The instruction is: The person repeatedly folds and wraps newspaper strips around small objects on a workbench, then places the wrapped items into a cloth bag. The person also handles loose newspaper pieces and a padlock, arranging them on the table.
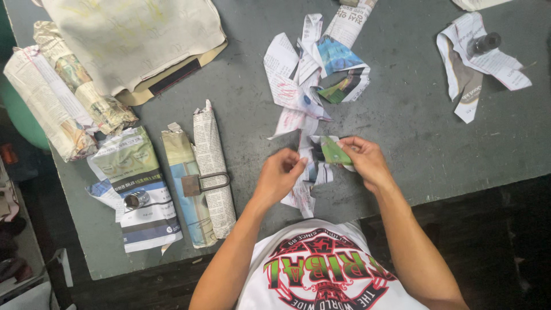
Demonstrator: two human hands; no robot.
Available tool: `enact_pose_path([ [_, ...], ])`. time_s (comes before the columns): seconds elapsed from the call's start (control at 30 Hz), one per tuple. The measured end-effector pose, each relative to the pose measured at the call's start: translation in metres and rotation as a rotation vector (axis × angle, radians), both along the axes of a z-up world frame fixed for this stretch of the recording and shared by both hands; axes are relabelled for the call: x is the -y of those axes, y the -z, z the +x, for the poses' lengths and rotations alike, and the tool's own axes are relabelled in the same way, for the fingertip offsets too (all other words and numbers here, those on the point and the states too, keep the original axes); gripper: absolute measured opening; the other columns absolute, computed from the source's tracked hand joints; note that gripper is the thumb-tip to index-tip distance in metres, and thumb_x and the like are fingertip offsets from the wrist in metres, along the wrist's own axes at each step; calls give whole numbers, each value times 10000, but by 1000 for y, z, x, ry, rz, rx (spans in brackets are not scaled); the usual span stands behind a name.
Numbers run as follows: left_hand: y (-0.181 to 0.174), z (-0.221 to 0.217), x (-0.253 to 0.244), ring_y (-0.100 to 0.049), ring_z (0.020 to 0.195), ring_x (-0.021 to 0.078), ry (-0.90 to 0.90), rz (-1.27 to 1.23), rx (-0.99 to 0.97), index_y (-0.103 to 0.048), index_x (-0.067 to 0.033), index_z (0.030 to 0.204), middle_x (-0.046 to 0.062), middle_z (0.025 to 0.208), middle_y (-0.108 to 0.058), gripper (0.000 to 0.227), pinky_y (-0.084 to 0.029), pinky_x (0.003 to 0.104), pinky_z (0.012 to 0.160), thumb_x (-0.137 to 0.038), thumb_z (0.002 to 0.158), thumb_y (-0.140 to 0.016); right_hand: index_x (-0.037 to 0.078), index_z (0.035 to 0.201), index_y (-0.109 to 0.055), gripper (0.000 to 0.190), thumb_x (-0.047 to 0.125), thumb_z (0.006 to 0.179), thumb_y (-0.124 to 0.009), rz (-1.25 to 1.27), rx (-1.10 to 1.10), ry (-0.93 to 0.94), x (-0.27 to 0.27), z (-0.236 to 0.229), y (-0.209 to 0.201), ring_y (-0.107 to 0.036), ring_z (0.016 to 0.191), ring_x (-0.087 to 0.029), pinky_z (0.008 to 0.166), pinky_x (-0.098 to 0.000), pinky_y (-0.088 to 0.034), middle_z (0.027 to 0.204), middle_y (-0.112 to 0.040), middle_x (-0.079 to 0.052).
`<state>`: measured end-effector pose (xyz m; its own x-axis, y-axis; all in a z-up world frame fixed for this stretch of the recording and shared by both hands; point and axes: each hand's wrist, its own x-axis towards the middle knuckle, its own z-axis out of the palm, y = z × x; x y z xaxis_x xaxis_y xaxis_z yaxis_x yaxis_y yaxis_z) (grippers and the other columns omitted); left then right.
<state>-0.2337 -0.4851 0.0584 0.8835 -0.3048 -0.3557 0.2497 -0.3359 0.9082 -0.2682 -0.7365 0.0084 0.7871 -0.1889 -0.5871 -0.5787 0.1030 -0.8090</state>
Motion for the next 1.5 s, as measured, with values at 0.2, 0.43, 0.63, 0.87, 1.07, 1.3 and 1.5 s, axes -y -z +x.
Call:
enact_pose_path([
  [0.2,-22,-11,-52,-621,814,40,-181,-409,-135,-651,-6,1000,-19,883,-704,100,-491,212,729,-105,1007,-663,63,1077,-760,138,145,969,-739,-161,175,57,20,-5,-32,-595,786,-75,680,-228,-467,886,-689,-9],
  [0.43,-51,-4,-59,-599,777,47,-268,-366,-99,-609,-22,1263,15,907,-715,283,-471,221,702,-63,987,-653,18,1094,-696,104,78,1019,-735,-104,369,216,50,5,-73,-639,821,-85,748,-232,-502,955,-706,-35],
  [0.63,-91,1,-64,-659,959,115,-205,-216,285,-619,-43,1374,48,1045,-741,444,-514,262,898,1,942,-712,6,1208,-641,221,-28,1007,-725,-63,562,305,55,8,-96,-698,932,-107,824,-220,-555,1068,-728,-85],
  [0.87,-143,10,-74,-732,1024,170,-205,226,374,-773,-92,1122,82,1095,-786,242,-539,301,901,-9,895,-758,-53,1274,-654,262,-37,1024,-727,-250,565,295,55,2,-116,-705,1000,-118,886,-224,-562,1143,-735,-123],
  [1.07,-164,1,-85,-606,1317,297,-249,62,735,-674,-25,1090,217,1369,-623,240,-505,370,1102,103,888,-697,-70,1289,-660,237,-65,1062,-729,-256,622,302,56,-10,-124,-699,1038,-133,919,-241,-560,1197,-732,-145],
  [1.3,-158,-9,-89,-697,1176,193,-397,-389,507,-550,-19,1196,141,1226,-724,203,-521,314,1124,78,1038,-632,-39,1273,-654,273,-68,1005,-704,-14,661,160,49,-12,-146,-712,1008,-134,935,-261,-585,1198,-732,-136],
  [1.5,-121,6,-72,-598,938,53,-527,-193,527,-655,-12,1184,24,1093,-686,181,-449,188,791,45,1016,-690,-29,1175,-683,253,-21,928,-738,-51,498,-69,26,-12,-136,-686,935,-120,823,-266,-571,1065,-733,-89],
])
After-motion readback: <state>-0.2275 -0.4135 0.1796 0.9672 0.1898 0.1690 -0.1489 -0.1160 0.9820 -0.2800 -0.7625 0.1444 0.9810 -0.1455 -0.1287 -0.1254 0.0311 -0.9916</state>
